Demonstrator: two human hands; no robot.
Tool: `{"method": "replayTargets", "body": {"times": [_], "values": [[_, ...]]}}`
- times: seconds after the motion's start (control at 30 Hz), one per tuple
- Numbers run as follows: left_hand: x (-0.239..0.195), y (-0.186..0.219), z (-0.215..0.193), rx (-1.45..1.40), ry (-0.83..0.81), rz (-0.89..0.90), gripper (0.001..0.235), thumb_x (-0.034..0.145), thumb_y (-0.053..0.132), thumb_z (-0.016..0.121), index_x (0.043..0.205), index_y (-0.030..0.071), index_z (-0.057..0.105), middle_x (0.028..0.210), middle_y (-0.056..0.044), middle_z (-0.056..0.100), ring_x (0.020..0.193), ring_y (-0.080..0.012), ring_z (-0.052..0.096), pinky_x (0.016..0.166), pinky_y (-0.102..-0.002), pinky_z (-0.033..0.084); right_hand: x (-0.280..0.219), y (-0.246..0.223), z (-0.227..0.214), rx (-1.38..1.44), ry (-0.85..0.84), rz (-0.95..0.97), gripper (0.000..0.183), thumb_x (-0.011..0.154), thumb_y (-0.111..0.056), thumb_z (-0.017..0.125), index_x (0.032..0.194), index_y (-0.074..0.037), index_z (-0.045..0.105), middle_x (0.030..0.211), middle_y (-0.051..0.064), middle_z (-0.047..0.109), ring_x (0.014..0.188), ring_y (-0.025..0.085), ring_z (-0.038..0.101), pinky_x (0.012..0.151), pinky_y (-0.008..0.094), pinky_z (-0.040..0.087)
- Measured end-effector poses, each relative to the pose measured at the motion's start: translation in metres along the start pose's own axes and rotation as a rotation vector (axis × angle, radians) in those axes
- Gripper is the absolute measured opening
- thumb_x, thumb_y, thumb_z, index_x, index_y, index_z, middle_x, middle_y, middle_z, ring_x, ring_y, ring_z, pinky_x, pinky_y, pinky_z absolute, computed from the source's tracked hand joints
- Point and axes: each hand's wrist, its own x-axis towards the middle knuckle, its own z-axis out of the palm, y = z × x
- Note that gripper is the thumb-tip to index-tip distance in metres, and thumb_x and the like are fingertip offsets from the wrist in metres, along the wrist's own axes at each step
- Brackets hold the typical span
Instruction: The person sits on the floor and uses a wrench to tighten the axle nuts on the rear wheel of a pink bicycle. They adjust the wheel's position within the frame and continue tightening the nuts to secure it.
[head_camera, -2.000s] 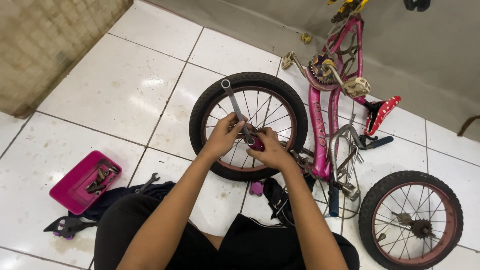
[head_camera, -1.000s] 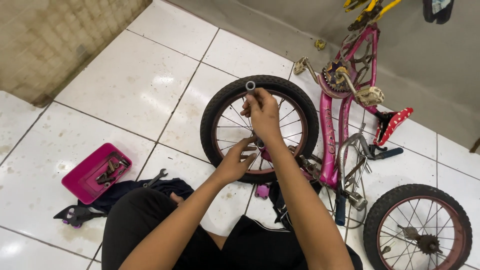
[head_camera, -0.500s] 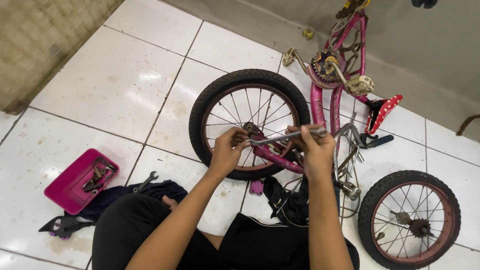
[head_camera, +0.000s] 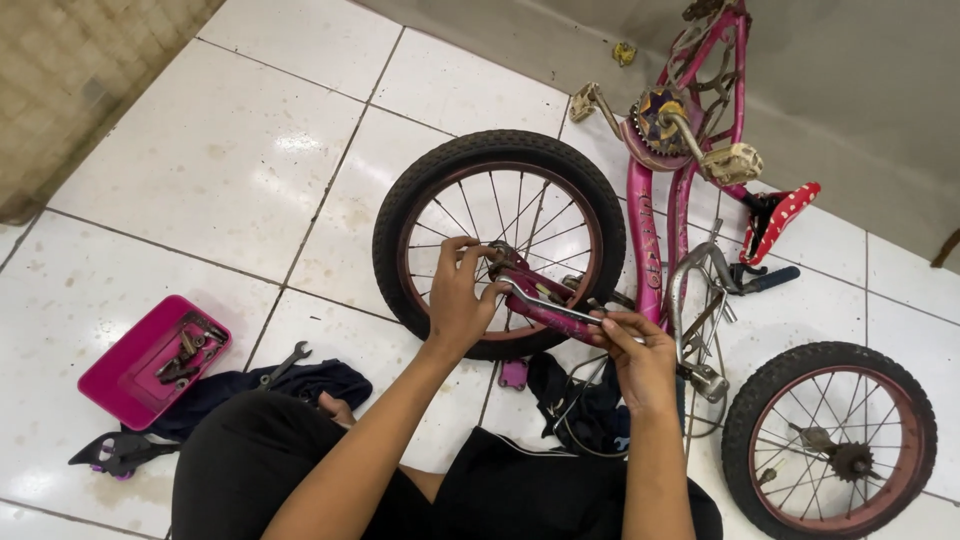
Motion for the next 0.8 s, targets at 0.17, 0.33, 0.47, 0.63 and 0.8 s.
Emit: {"method": "replayTargets", "body": {"times": [0.17, 0.33, 0.47, 0.63, 0.8], "values": [[-0.002, 0.005, -0.002, -0.086, -0.090, -0.173, 0.038, 0.086, 0.016, 0.081, 0.111, 0.005, 0.054, 0.126, -0.013, 0.044, 0.096, -0.0396, 0.071, 0.083, -0.055, 0.060, 0.010, -0.012, 0.010, 0.027, 0.049, -0.004, 0.028, 0.088, 0.006, 0.072, 0.113, 0.004, 0.060, 0.100, 0.028, 0.072, 0.080, 0.032, 0.077, 0.072, 0.032, 0.066], [0.000, -0.019, 0.012, -0.041, -0.103, -0.100, 0.043, 0.088, 0.019, 0.079, 0.107, 0.006, 0.042, 0.121, -0.011, 0.038, 0.086, -0.0415, 0.073, 0.071, -0.050, 0.064, 0.034, -0.020, 0.024, 0.003, 0.130, 0.062, 0.043, 0.089, -0.005, 0.076, 0.124, -0.007, 0.051, 0.089, 0.021, 0.074, 0.060, 0.023, 0.073, 0.052, 0.023, 0.061], [-0.013, -0.039, 0.021, -0.023, -0.117, -0.069, 0.048, 0.095, 0.037, 0.070, 0.112, 0.001, 0.043, 0.106, -0.014, 0.045, 0.090, -0.0402, 0.069, 0.076, -0.048, 0.059, 0.046, -0.014, 0.027, 0.057, 0.299, 0.101, 0.018, 0.089, -0.028, 0.069, 0.099, -0.015, 0.063, 0.073, 0.018, 0.072, 0.048, 0.026, 0.064, 0.044, 0.028, 0.048], [-0.016, -0.031, 0.014, 0.165, -0.318, -0.172, 0.072, 0.097, 0.072, 0.045, 0.115, 0.003, 0.058, 0.108, -0.015, 0.063, 0.123, -0.0338, 0.052, 0.102, -0.062, 0.032, 0.058, -0.003, 0.029, 0.359, 0.418, 0.018, 0.016, 0.077, -0.027, 0.072, 0.086, -0.015, 0.072, 0.070, 0.012, 0.070, 0.067, 0.021, 0.067, 0.063, 0.026, 0.051], [-0.025, 0.006, 0.032, -0.174, -0.233, -0.339, 0.091, 0.079, 0.066, 0.077, 0.124, -0.004, 0.040, 0.123, -0.024, 0.044, 0.132, -0.0487, 0.028, 0.102, -0.074, 0.021, 0.053, 0.009, 0.044, 0.901, 0.183, -0.110, 0.022, 0.084, -0.035, 0.068, 0.083, -0.014, 0.064, 0.060, -0.003, 0.033, 0.062, 0.015, 0.039, 0.068, 0.030, 0.040]]}}
